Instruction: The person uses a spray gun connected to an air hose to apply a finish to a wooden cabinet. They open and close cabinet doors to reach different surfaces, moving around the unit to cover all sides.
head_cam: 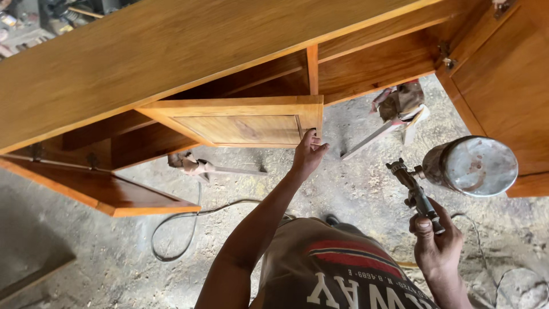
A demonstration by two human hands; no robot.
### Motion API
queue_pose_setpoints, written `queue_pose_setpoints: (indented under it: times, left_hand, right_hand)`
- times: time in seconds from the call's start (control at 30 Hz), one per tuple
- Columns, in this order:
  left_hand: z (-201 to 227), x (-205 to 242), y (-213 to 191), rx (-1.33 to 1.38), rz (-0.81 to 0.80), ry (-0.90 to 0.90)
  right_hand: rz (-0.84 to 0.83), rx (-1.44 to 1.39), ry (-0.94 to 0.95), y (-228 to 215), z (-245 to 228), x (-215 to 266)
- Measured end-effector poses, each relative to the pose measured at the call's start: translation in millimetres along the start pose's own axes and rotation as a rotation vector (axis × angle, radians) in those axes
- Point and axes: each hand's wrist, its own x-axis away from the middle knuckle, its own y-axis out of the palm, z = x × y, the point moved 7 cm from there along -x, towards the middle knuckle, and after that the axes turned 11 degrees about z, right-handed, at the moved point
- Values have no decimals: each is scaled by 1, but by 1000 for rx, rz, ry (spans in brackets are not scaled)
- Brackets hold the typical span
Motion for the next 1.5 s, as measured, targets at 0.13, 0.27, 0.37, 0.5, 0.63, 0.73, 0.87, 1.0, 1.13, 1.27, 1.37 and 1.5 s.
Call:
queue_pose_setpoints:
  times: [0.13,0.27,0.37,0.5,0.63,0.73,0.87,1.0,1.13,1.27,1.37,1.5]
  left_hand:
    - [5,-2,3,16,61,-21]
    - [4,-4,5,72,158,53]
    - [4,-3,6,81,204,83]
    - [12,6,-2,143,261,89]
    - [18,28,-6,21,265,79]
    - [5,68,6,-105,51,-4]
    - [-10,140,37,-251,-434,56]
    - [-9,200,37,-205,-661,130]
    - [-32,238,-1,-284,-735,-212]
    - [-48,264,-73,-370,-631,-274]
    - [-58,283,-145,-256,-360,-146]
    - [-58,306,-249,-289,26,1]
  right_hand:
    - [-23,-15,-48,-6,-3,-8]
    - [-53,76,7,-8,2,-15]
    - [-63,-30,-45,-13,-1,-16]
    - [-71,-12,-17,-17,5,-13]
    - [-109,-110,-43,-16,-1,-23]
    - [-159,-352,-59,-8,-23,-36]
    - [-243,-578,-52,6,-71,-65]
    - [-254,-711,-59,23,-127,-87]
    - [-420,-838,-95,54,-159,-89]
    - [-513,-947,57,93,-167,-97]
    - [-529,-915,80,123,-176,-88]
    - [-491,-682,-274,165,-216,-26]
